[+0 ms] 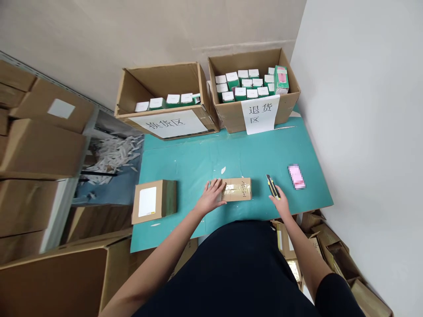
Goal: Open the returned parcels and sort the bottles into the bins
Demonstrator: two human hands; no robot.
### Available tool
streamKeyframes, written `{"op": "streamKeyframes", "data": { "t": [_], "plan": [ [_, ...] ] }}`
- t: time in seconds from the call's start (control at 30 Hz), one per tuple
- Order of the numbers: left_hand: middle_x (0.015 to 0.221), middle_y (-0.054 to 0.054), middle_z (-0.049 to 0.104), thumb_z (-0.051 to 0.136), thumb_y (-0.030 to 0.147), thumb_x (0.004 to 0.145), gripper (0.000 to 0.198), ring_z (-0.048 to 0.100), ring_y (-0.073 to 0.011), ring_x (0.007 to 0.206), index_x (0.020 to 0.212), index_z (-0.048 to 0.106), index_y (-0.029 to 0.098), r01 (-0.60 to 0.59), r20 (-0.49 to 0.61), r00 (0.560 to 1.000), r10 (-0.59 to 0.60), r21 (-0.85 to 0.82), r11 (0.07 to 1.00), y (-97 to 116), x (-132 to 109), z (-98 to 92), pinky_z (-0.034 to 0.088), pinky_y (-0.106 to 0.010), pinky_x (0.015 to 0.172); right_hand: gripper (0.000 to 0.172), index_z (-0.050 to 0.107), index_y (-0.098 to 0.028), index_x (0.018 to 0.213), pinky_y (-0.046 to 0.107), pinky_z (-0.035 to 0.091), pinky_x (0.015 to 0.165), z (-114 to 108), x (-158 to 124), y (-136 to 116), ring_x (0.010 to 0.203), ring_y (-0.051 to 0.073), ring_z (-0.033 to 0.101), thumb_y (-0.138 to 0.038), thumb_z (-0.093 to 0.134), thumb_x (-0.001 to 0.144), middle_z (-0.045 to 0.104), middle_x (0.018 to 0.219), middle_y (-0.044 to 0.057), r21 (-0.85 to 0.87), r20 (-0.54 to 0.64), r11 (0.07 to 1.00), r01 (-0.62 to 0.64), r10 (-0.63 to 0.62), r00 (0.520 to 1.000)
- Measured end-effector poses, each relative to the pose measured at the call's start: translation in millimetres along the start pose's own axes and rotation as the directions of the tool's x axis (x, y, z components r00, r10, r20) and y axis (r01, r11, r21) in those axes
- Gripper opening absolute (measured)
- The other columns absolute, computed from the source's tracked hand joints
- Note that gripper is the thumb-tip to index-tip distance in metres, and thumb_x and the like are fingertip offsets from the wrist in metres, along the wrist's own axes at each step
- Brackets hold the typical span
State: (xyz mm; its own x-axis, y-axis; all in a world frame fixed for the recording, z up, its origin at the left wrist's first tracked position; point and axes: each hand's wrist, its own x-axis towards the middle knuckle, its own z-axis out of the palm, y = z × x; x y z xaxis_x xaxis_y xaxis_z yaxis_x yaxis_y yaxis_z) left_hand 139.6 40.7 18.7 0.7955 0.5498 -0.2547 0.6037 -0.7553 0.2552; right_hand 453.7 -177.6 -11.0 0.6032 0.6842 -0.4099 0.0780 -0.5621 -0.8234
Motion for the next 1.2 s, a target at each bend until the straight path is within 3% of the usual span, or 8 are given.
{"op": "streamKeyframes", "data": {
  "t": [0.13, 0.3, 0.63, 0.77, 0.87, 0.93, 1.0, 1.2],
  "plan": [
    [0.163, -0.015, 0.036, 0.062, 0.032, 0.091, 0.070, 0.028, -0.0335, 0.153, 0.155, 0.037, 0.024, -0.012, -0.055, 0.998, 0.012, -0.006, 1.000, 15, -12, 5.0, 0.017, -0.056, 0.126, 0.065, 0.056, -0.014, 0.139, 0.038, 0.052, 0.091, 19, 38, 11, 0.106, 0.027, 0.065, -0.049, 0.055, 0.084, 0.069, 0.123, 0.015, -0.138, -0.147, 0.988, 0.069, -0.089, 0.985],
    [0.151, -0.014, 0.051, 0.047, 0.018, 0.094, 0.055, 0.043, -0.0319, 0.144, 0.149, 0.047, 0.023, -0.014, -0.093, 0.996, 0.011, -0.036, 0.999, 32, -23, 12.5, 0.030, -0.054, 0.122, 0.057, 0.060, -0.010, 0.134, 0.042, 0.047, 0.096, 29, 68, 26, 0.102, 0.029, 0.063, -0.035, 0.052, 0.083, 0.071, 0.109, 0.017, -0.335, -0.169, 0.942, 0.026, -0.087, 0.982],
    [0.136, -0.013, 0.060, 0.041, 0.018, 0.099, 0.044, 0.051, -0.0299, 0.133, 0.140, 0.055, 0.023, 0.011, -0.122, 0.992, -0.017, -0.044, 0.999, 34, -26, 9.2, 0.039, -0.049, 0.115, 0.052, 0.060, -0.011, 0.138, 0.051, 0.040, 0.102, 33, 65, 27, 0.122, 0.037, 0.051, -0.030, 0.049, 0.090, 0.056, 0.133, 0.024, -0.583, -0.307, 0.810, -0.061, -0.150, 0.940],
    [0.132, -0.013, 0.061, 0.043, 0.017, 0.099, 0.044, 0.052, -0.0296, 0.129, 0.141, 0.054, 0.023, -0.031, -0.162, 0.987, 0.022, -0.049, 0.998, 33, -25, 12.0, 0.041, -0.049, 0.112, 0.051, 0.055, -0.017, 0.144, 0.049, 0.042, 0.106, 40, 59, -21, 0.123, 0.031, 0.053, -0.035, 0.043, 0.098, 0.060, 0.130, 0.018, -0.524, -0.042, 0.795, 0.304, -0.381, 0.924],
    [0.129, -0.013, 0.062, 0.046, 0.018, 0.099, 0.041, 0.054, -0.0293, 0.125, 0.139, 0.054, 0.022, -0.083, -0.219, 0.973, 0.072, -0.044, 0.996, 34, -24, 15.9, 0.043, -0.048, 0.109, 0.044, 0.057, -0.024, 0.142, 0.046, 0.042, 0.107, 60, 48, -75, 0.125, 0.028, 0.053, -0.034, 0.045, 0.101, 0.061, 0.131, 0.013, -0.467, 0.327, 0.604, 0.646, -0.561, 0.761],
    [0.128, -0.013, 0.062, 0.048, 0.017, 0.099, 0.040, 0.055, -0.0288, 0.122, 0.138, 0.055, 0.022, -0.111, -0.247, 0.964, 0.098, -0.039, 0.993, 36, -23, 18.6, 0.045, -0.047, 0.106, 0.043, 0.057, -0.027, 0.141, 0.046, 0.041, 0.108, 77, 40, -108, 0.129, 0.029, 0.051, -0.030, 0.055, 0.098, 0.060, 0.136, 0.012, -0.456, 0.535, 0.434, 0.777, -0.565, 0.628],
    [0.127, -0.013, 0.062, 0.049, 0.016, 0.098, 0.040, 0.056, -0.0284, 0.121, 0.137, 0.055, 0.022, -0.116, -0.268, 0.958, 0.101, -0.041, 0.992, 37, -22, 21.4, 0.046, -0.047, 0.105, 0.046, 0.057, -0.026, 0.140, 0.046, 0.042, 0.105, 93, 34, -132, 0.128, 0.030, 0.050, -0.027, 0.063, 0.094, 0.059, 0.138, 0.013, -0.485, 0.659, 0.295, 0.823, -0.496, 0.566],
    [0.128, -0.014, 0.061, 0.052, 0.017, 0.097, 0.040, 0.054, -0.0293, 0.125, 0.136, 0.056, 0.022, -0.076, -0.291, 0.956, 0.042, -0.107, 0.991, 39, -18, 33.5, 0.046, -0.048, 0.106, 0.053, 0.054, -0.022, 0.141, 0.039, 0.044, 0.090, 112, 33, -158, 0.113, 0.030, 0.057, -0.029, 0.070, 0.091, 0.062, 0.133, 0.015, -0.604, 0.748, 0.090, 0.792, -0.278, 0.603]
  ]
}}
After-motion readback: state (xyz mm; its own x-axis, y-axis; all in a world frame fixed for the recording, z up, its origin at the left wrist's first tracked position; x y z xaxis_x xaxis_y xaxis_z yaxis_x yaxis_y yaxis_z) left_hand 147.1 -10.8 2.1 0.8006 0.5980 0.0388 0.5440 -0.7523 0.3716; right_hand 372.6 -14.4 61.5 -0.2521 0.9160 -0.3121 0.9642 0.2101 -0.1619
